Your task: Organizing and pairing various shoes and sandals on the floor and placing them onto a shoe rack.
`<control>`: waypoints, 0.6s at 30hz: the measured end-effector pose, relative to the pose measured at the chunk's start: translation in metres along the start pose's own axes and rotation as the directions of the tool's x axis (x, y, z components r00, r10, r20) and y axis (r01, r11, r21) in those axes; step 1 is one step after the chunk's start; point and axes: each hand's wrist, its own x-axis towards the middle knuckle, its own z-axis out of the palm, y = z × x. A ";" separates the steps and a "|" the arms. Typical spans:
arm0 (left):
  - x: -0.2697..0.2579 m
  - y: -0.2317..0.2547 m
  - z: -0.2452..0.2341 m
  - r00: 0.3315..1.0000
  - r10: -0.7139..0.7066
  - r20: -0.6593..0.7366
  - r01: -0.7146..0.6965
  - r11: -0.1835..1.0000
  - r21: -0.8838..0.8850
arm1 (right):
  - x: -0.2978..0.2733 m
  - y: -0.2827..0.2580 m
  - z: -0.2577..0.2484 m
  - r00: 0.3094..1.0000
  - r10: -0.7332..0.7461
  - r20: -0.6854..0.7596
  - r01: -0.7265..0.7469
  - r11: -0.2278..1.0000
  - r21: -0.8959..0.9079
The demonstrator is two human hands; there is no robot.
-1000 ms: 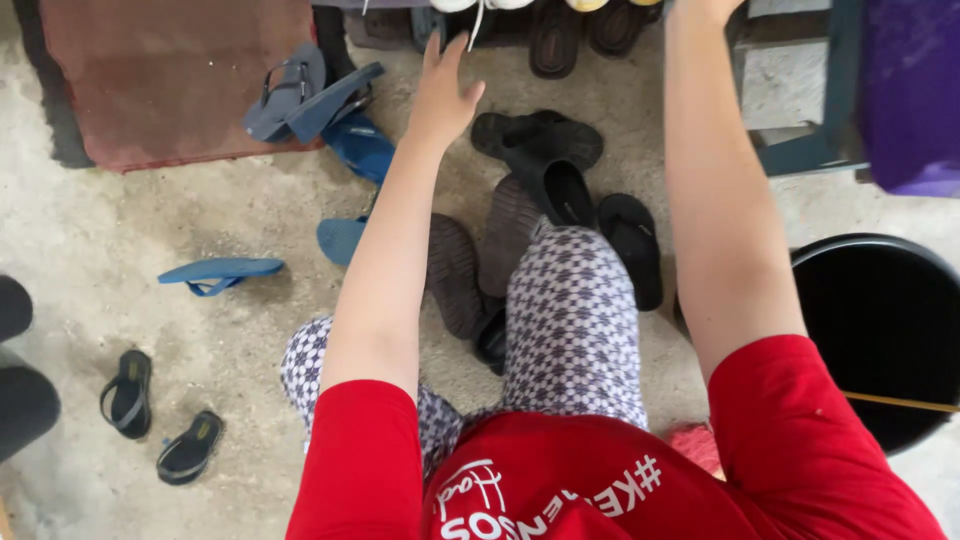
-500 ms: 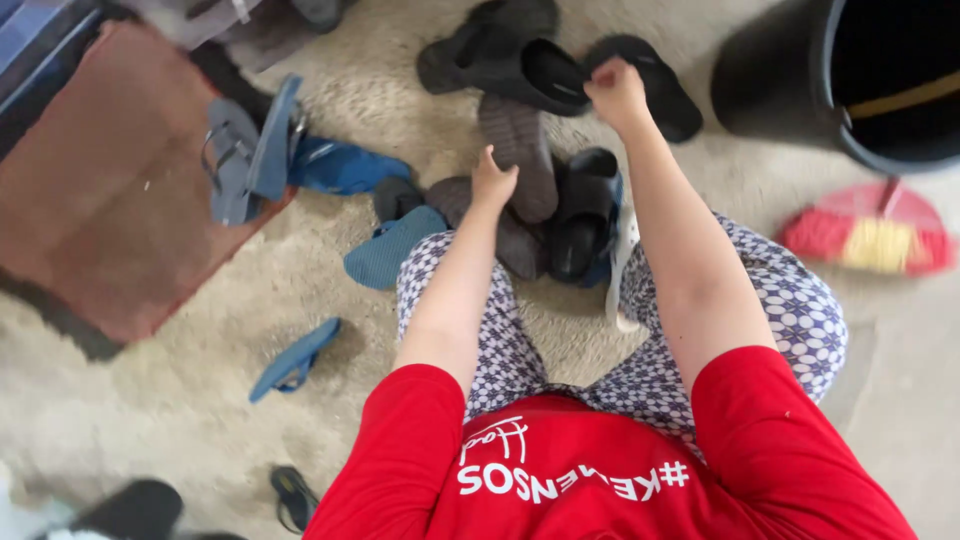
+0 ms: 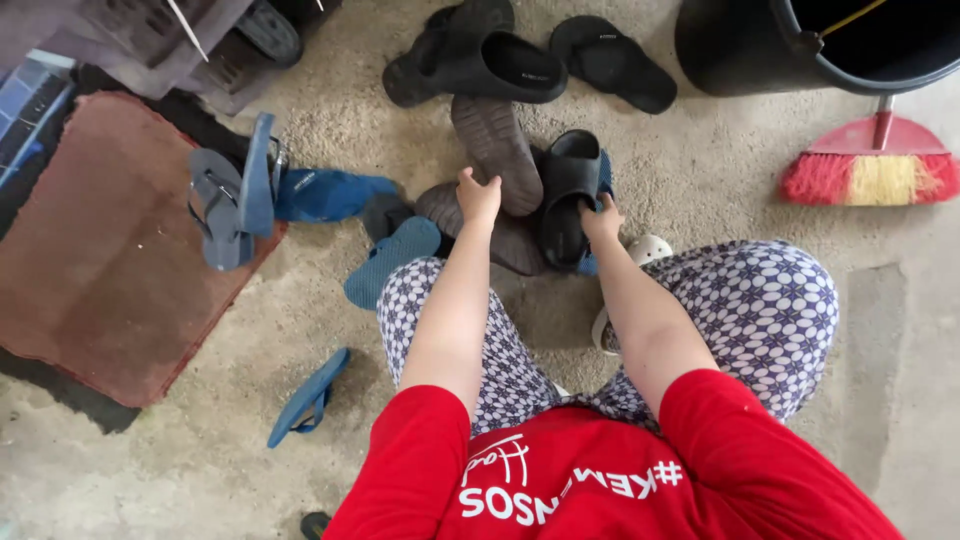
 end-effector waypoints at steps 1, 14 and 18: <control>0.001 -0.007 0.000 0.999 -0.038 0.011 0.039 0.996 -0.079 | 0.014 0.019 0.023 0.998 0.045 -0.043 -0.039 0.990 0.137; -0.009 0.064 -0.074 0.967 -0.083 0.242 0.202 0.829 -0.521 | -0.064 -0.223 -0.078 0.756 -0.651 -0.065 0.520 0.658 -0.545; -0.012 0.078 -0.107 0.995 0.026 -0.095 -0.078 0.800 -0.595 | 0.006 -0.234 -0.012 0.587 -0.808 -0.053 0.806 0.589 -0.055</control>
